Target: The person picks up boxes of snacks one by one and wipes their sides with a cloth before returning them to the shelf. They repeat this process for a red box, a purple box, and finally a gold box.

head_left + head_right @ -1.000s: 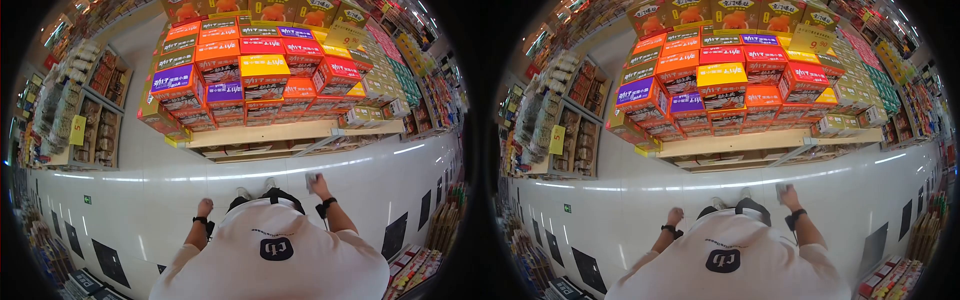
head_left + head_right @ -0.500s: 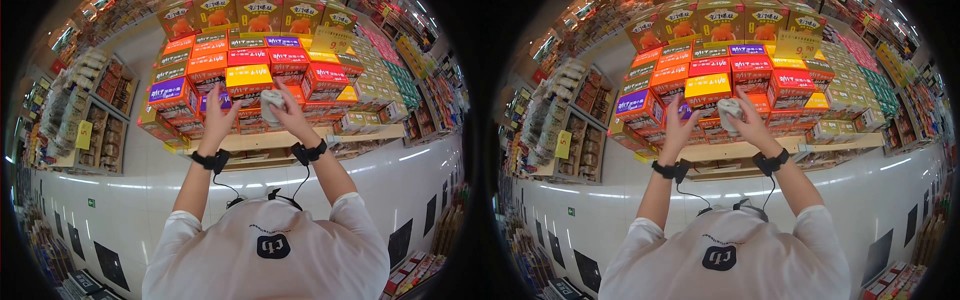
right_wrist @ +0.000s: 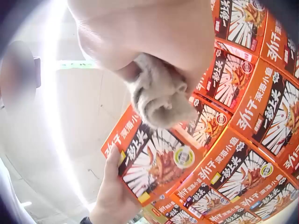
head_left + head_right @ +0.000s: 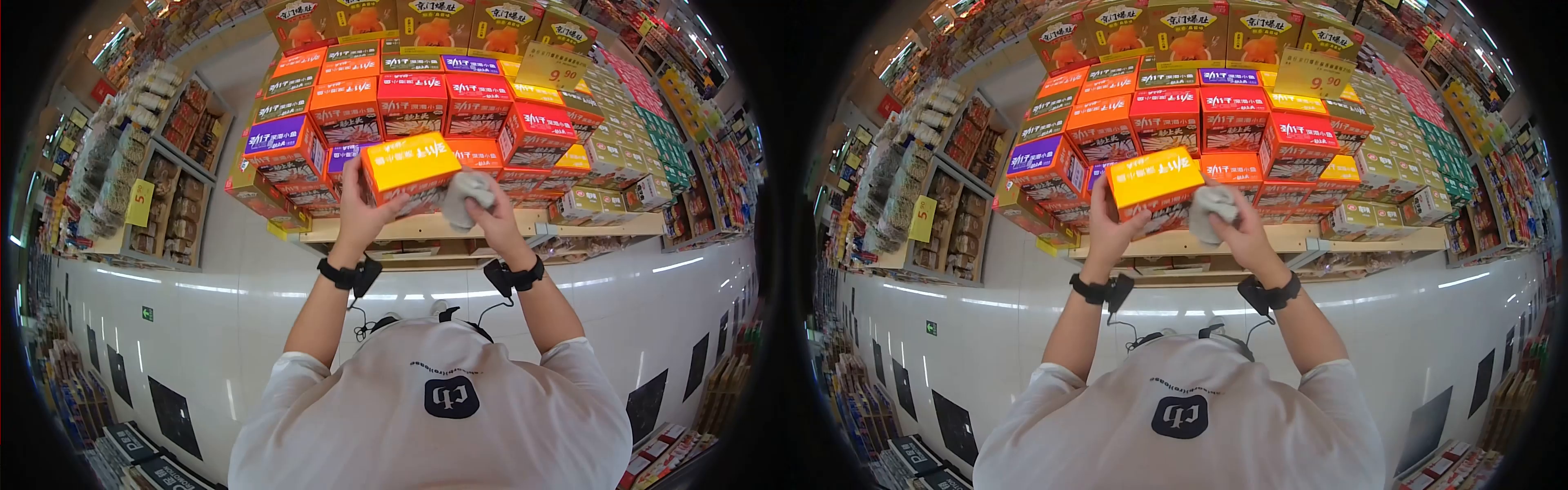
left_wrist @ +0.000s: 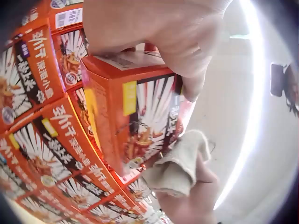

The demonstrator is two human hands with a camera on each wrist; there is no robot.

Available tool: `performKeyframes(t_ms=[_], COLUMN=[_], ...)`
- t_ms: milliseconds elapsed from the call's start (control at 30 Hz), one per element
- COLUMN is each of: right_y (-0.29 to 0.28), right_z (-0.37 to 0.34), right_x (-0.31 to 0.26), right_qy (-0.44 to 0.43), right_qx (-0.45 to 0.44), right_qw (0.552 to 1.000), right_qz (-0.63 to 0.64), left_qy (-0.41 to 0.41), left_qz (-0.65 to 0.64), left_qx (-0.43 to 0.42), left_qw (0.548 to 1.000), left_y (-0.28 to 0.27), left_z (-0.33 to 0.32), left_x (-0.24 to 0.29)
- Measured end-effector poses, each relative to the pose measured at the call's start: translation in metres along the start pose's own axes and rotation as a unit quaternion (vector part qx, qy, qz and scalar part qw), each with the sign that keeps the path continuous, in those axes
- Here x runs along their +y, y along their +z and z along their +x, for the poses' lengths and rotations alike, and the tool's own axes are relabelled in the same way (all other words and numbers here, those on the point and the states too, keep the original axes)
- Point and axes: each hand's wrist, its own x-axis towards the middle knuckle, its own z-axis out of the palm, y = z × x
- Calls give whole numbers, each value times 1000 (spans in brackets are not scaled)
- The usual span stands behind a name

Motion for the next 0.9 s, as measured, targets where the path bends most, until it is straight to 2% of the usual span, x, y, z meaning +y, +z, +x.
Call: performKeyframes(t_ms=[33, 67, 100, 133, 167, 200, 233, 267, 300, 333, 367, 433, 467, 567, 600, 633, 667, 700, 733, 767, 833, 900], right_y=[0, 0, 1, 8, 20, 37, 52, 63, 73, 77, 74, 63, 52, 53, 73, 78, 81, 82, 72, 61, 53, 71], right_z=[2, 4, 4, 4, 2, 2, 2, 3, 3, 3, 4, 14, 22, 17, 5, 4, 3, 2, 6, 10, 20, 0], right_x=[-2, -6, -11, -21, -30, -44, -54, -61, -67, -70, -60, -35, -35, -13, -28, -36, -43, -45, -40, -29, -25, -33], right_qy=[-1, -8, -14, -33, -30, -87, -142, -142, -183, -223, -222, -154, -21, -11, -114, -111, -172, -232, -125, -125, -45, -47], right_qx=[0, 74, 147, 131, 134, 74, 12, 16, -41, -98, -97, -29, -23, 17, -11, -13, -35, -51, -55, -53, -18, -8], right_qw=[1000, 997, 986, 991, 991, 980, 935, 935, 907, 872, 872, 932, 970, 969, 957, 958, 936, 909, 962, 961, 973, 966], right_qz=[-1, 37, 74, 3, 2, -163, -323, -324, -376, -424, -424, -328, -242, -245, -265, -263, -304, -344, -237, -239, -227, -256], left_qy=[-55, 26, 25, 29, 32, 18, 18, 48, 79, 62, 62, 47, 46, 66, 80, 93, 33, 32, 48, 64, 70, 55], left_qz=[-38, 40, 39, 107, 173, 172, 170, 201, 231, 180, 180, 233, 233, 200, 216, 232, 171, 171, 182, 191, 199, 193], left_qx=[-6, 1, -1, -4, -9, 0, -2, -34, -66, -66, -67, -50, -51, -27, -40, -54, -55, -60, -41, -19, -11, -43], left_qw=[998, 999, 999, 994, 984, 985, 985, 978, 968, 980, 979, 970, 970, 977, 972, 967, 983, 983, 981, 979, 978, 979], left_y=[-2, -3, -1, 3, 9, 20, 21, 20, 21, 22, 20, 18, 19, 19, 17, 15, 11, 12, 15, 17, 17, 13], left_z=[-8, -14, -19, -25, -30, -32, -35, -37, -38, -38, -42, -49, -51, -50, -51, -53, -60, -61, -61, -62, -61, -62], left_x=[-5, -11, -9, -4, 1, 10, 6, -3, -6, -9, -9, 7, 7, 3, 3, 2, -21, -17, -9, -4, -3, -5])
